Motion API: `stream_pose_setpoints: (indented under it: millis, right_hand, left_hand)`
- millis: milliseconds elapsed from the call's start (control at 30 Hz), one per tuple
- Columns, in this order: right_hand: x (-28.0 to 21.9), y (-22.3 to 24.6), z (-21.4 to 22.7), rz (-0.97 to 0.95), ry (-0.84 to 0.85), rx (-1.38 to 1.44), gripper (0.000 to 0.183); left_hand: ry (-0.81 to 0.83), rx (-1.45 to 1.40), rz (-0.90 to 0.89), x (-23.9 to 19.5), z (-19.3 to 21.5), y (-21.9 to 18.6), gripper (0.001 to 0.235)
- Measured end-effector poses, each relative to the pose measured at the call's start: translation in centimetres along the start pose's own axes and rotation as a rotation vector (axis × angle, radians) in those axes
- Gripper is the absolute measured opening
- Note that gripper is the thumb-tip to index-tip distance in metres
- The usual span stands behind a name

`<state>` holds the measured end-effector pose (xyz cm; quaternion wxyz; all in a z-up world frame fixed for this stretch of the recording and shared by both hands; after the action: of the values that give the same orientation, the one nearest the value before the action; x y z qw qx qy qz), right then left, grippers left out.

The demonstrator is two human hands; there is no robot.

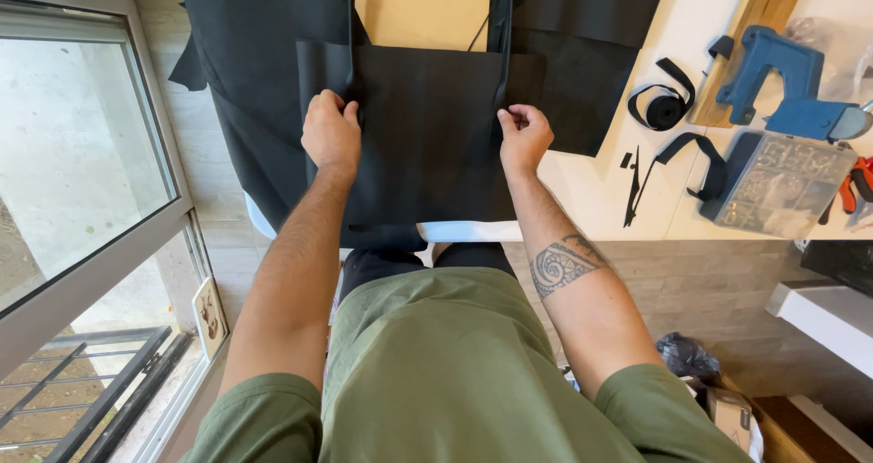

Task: The person assembles a black fabric bag by folding and aligning the body and straps, then attaching a tassel to the strap. They smooth the fabric, fold edges, and use multiple colorful clips to secure the strap to the bag body.

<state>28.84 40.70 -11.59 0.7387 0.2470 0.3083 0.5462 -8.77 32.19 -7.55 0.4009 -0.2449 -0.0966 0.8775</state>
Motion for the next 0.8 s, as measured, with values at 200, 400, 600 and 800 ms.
stream_pose_setpoints:
  millis: [200, 400, 600, 800]
  right_hand:
    - [-0.3, -0.3, 0.8, -0.036, -0.03, -0.086, 0.033]
    - [-0.6, 1.3, 1.2, -0.101, -0.043, -0.247, 0.059]
    - [-0.1, 0.7, 0.9, -0.156, 0.013, -0.276, 0.07]
    - [0.5, 0.3, 0.6, -0.153, 0.04, -0.28, 0.073]
  left_hand:
    - [-0.11, 0.22, 0.159, -0.8, 0.3, 1.0, 0.06]
    - [-0.083, 0.142, 0.216, -1.2, 0.5, 1.0, 0.073]
    - [-0.133, 0.075, 0.242, -0.7, 0.4, 1.5, 0.078]
    - [-0.091, 0.069, 0.291, 0.4, 0.2, 2.0, 0.093]
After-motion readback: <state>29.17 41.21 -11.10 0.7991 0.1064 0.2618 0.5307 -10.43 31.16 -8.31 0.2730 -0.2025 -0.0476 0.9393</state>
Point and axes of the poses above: each hand's wrist, its own x-axis towards the middle knuckle, its own z-axis out of the back of the hand, y = z × x, the point moved 8 cm from there along x, towards the middle knuckle, and after that the axes turned 5 degrees about y, right-handed, at the moved point
